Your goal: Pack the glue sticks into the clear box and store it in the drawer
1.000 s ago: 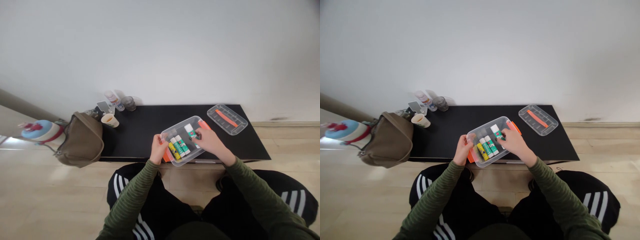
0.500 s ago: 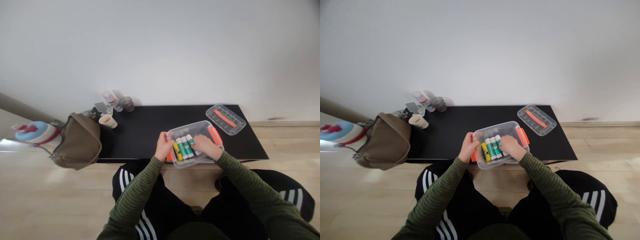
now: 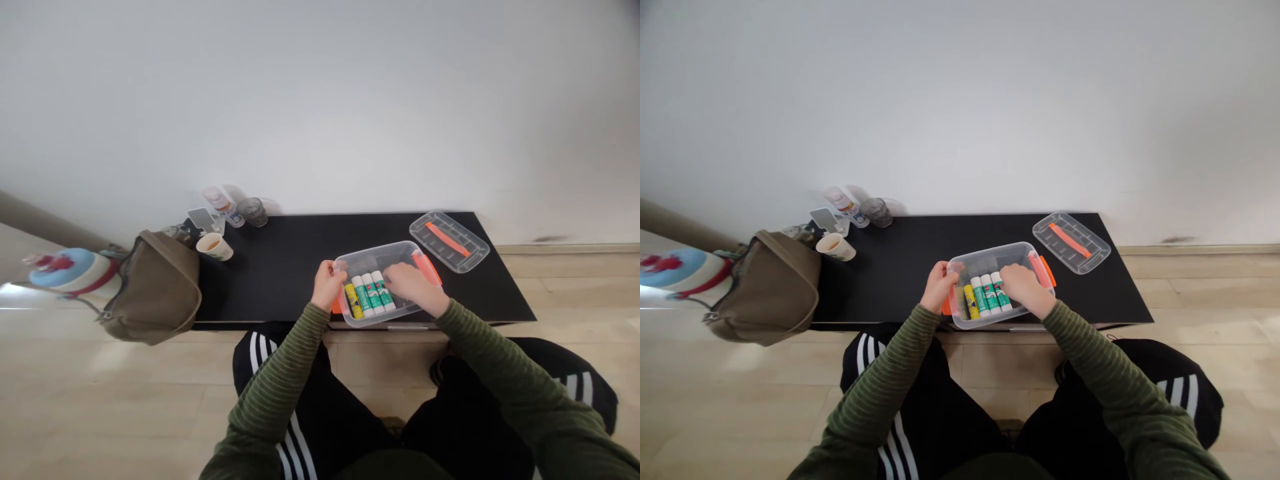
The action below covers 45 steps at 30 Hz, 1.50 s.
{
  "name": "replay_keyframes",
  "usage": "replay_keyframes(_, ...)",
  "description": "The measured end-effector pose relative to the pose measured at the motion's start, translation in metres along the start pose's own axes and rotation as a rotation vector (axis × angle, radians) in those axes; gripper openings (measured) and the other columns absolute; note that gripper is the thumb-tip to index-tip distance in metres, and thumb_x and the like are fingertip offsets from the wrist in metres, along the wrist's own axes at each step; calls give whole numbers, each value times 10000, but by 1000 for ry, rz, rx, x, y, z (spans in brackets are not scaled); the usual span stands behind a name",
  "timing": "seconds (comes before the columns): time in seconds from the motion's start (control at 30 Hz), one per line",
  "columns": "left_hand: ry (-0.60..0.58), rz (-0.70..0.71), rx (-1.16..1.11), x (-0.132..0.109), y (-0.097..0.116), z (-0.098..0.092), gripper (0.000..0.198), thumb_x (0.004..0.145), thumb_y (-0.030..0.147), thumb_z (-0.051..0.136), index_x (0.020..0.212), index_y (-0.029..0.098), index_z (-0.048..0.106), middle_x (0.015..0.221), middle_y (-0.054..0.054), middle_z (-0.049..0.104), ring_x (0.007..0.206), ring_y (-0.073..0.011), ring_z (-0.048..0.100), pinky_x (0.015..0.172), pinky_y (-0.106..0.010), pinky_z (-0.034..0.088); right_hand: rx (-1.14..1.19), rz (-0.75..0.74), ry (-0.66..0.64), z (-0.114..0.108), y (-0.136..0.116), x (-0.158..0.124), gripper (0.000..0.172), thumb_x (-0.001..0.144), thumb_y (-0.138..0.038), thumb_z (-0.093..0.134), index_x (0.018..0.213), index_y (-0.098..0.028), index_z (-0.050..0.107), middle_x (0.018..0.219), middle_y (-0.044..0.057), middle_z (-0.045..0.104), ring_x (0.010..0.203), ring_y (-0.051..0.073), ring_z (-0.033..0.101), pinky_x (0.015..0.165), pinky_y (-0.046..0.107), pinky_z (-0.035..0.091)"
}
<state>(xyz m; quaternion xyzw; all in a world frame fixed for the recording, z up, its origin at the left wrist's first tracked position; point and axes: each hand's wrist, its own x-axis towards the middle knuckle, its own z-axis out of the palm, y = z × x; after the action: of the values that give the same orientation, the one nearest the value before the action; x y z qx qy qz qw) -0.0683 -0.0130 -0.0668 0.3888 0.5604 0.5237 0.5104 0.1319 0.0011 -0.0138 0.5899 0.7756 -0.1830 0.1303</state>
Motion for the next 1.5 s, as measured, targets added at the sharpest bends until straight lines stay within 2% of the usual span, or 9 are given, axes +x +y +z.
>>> replay_keyframes(0.13,-12,-21,-14,9,-1,4,240,582,124,599,801,197,532,940,-46,696,929,-205,645,839,-351,479,217,18,451,-15,33,-13,310,934,-296,470,1138,-241,696,1050,51,749,951,207,683,832,298,481)
replay_keyframes(0.27,-9,-21,-7,16,1,10,229,599,149,657,774,201,519,884,-31,679,930,-202,641,851,-338,480,389,64,906,-14,98,-9,284,883,-314,517,1053,-208,718,953,60,754,816,210,686,757,310,497)
replay_keyframes(0.33,-14,-27,-15,20,1,14,233,603,160,679,763,202,514,871,-31,674,931,-203,640,858,-339,479,391,113,911,-4,135,-1,293,870,-325,524,1056,-204,715,954,67,751,827,216,684,746,314,495)
replay_keyframes(0.43,-20,-29,-46,25,2,17,239,604,156,683,756,201,505,894,-37,676,961,-212,644,873,-350,473,345,232,693,19,182,12,268,846,-325,545,1006,-203,722,933,74,747,839,221,674,725,306,477)
replay_keyframes(0.53,-33,-32,-61,30,1,19,234,599,144,660,767,198,507,923,-43,681,1010,-227,649,879,-356,467,300,287,533,42,204,19,254,845,-331,548,978,-191,713,940,84,733,847,223,663,693,300,455)
replay_keyframes(0.87,-81,1,-74,38,3,21,238,639,200,671,786,210,485,889,-17,662,1008,-221,654,839,-322,462,78,331,392,54,187,28,214,863,-287,501,892,-186,687,955,127,678,903,248,618,642,311,431)
replay_keyframes(0.97,-78,21,-40,39,4,20,235,651,217,672,776,213,473,844,5,639,978,-202,654,818,-294,459,52,314,445,52,181,26,227,868,-254,472,853,-179,686,939,133,678,927,260,613,649,320,439)
replay_keyframes(1.23,9,40,140,33,8,16,176,712,253,645,855,203,557,811,7,641,772,-152,603,729,-271,454,98,138,993,27,170,2,150,827,-285,542,869,-181,641,870,90,656,899,248,595,775,352,475)
replay_keyframes(1.5,15,149,163,25,3,13,212,746,234,635,953,191,616,992,-48,670,915,-178,611,883,-329,462,284,51,1546,3,185,-34,306,817,-365,694,1047,-163,678,929,100,700,860,227,662,816,378,525)
